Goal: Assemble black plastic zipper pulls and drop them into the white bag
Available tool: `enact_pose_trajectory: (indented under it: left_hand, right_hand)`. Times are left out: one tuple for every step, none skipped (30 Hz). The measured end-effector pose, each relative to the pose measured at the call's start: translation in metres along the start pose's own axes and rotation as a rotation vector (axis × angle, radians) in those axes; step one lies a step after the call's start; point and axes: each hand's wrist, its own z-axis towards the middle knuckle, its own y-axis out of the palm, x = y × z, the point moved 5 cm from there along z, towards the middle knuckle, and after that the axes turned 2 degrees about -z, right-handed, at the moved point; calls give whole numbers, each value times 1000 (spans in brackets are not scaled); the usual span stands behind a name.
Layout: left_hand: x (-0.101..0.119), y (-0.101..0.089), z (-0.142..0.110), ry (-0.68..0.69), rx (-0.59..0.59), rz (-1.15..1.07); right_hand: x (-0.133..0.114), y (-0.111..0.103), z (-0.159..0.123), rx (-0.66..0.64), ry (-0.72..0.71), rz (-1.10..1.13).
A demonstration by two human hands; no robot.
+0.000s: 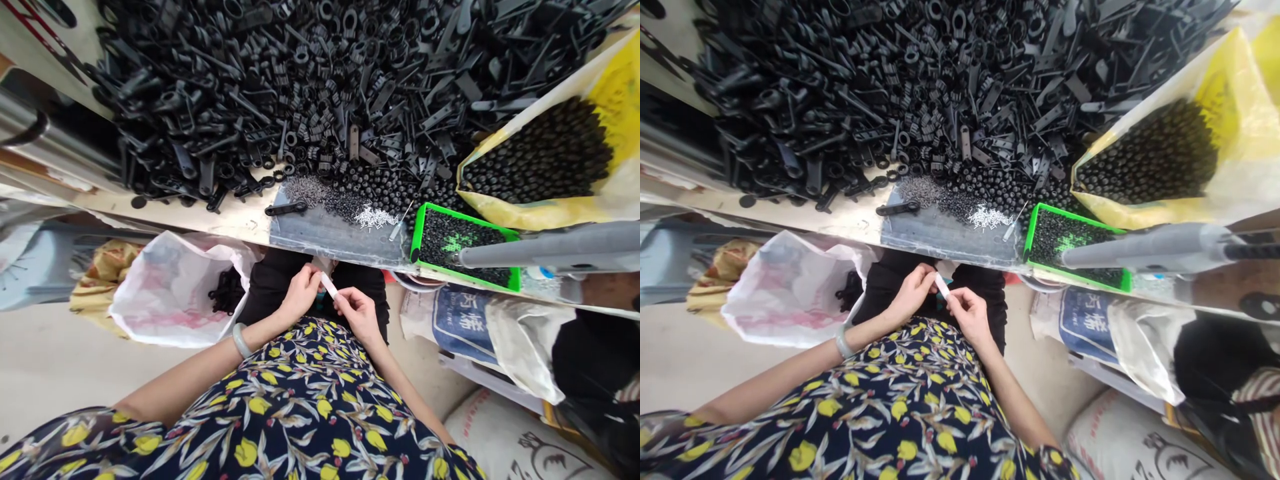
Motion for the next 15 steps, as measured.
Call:
enact_pose_trajectory:
  left_hand:
    - [-4,-2,3,-32,15,-34]
    - [-7,-5,6,-67,27,-72]
    - [-9,-8,8,-98,35,-111]
    - [-9,-10,8,-126,35,-144]
    - [-9,-12,6,-155,16,-179]
    - [-7,-11,4,-188,-32,-215]
    - [-5,-9,-1,-220,-101,-251]
    - [-2,-5,-6,-250,-184,-282]
    - [1,-1,-12,-275,-269,-311]
    - [4,3,-19,-294,-342,-337]
    - [7,7,-24,-305,-392,-359]
    - [10,9,-27,-313,-416,-376]
    - [12,11,-30,-324,-429,-395]
    - [13,13,-31,-342,-436,-415]
    - [14,14,-32,-360,-440,-432]
  right_hand:
    - [0,-1,-1,2,8,7]
    - [0,-2,-2,6,14,16]
    - [0,-4,-3,11,20,27]
    - [1,-5,-3,18,24,38]
    - [1,-7,-3,25,28,49]
    - [2,-9,-3,32,30,61]
    - [2,-10,-3,41,31,72]
    - [3,-11,-3,49,30,81]
    - [4,-11,-2,57,27,90]
    - [4,-11,-1,65,22,98]
    - [5,-11,0,73,17,106]
    - [6,-11,1,81,12,113]
    - [6,-11,1,92,8,120]
    - [6,-11,2,104,5,127]
    - [6,-10,2,117,3,133]
